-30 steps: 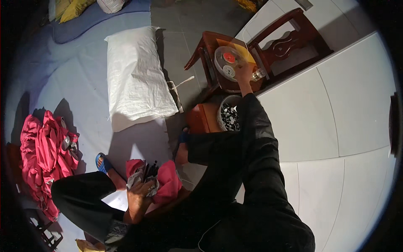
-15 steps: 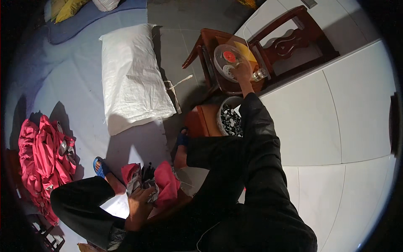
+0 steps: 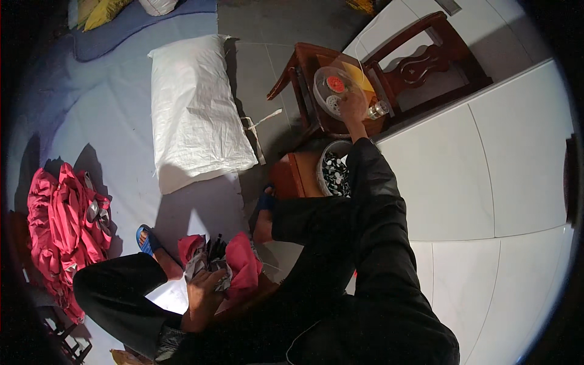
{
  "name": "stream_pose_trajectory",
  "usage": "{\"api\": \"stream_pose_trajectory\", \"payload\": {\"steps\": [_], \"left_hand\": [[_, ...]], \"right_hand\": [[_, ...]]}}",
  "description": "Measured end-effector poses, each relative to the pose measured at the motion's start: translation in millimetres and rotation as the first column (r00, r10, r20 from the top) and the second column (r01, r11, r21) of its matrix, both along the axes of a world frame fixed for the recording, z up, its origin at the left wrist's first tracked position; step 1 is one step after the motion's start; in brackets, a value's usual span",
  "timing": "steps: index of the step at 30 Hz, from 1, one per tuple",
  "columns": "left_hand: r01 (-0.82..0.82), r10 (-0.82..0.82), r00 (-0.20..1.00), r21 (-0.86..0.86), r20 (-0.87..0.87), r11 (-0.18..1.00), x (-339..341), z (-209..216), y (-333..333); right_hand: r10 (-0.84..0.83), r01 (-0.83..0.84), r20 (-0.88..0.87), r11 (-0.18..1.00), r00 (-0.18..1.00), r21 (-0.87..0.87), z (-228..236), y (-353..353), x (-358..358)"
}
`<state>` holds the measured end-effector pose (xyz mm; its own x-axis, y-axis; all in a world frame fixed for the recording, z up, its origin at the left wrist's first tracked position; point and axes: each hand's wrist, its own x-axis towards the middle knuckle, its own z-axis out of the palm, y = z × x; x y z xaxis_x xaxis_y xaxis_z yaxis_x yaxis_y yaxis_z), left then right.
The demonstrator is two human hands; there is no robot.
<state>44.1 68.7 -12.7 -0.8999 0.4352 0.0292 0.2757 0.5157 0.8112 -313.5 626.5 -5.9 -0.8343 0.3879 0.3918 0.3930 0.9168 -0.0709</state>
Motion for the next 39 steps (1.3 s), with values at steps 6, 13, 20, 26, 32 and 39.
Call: {"api": "stream_pose_trajectory", "payload": {"steps": [6, 13, 20, 26, 32, 39], "left_hand": [[-0.018, 0.017, 1.0, 0.018, 0.019, 1.0, 0.8, 0.1, 0.6], [-0.012, 0.012, 1.0, 0.002, 0.015, 1.0, -0.6, 0.0, 2.8], [-0.014, 0.016, 0.997, 0.02, -0.071, 1.0, -0.8, -3.6, 2.4], [-0.034, 0.035, 0.995, 0.016, -0.092, 0.999, 1.0, -3.0, 2.4], [-0.022, 0.022, 1.0, -0.027, 0.004, 0.999, 4.1, -6.4, -2.2], [-0.007, 0.008, 1.0, -0.02, 0.023, 1.0, 2.6, -6.4, -1.4]], "right_hand": [[0.08, -0.071, -0.056, 0.987, 0.995, 0.145, -7.7, 4.2, 2.2], [0.078, -0.065, -0.067, 0.981, 0.995, 0.182, -12.7, 18.1, -6.4], [0.098, -0.096, -0.017, 0.991, 0.995, 0.093, -10.1, 9.2, -1.7], [0.145, -0.14, -0.045, 0.985, 0.988, 0.102, -2.9, 5.9, 3.5], [0.196, -0.182, -0.161, 0.978, 0.967, 0.102, 2.2, -7.1, 9.2], [0.129, -0.115, -0.087, 0.983, 0.988, 0.144, 4.5, -7.4, 5.8]]}}
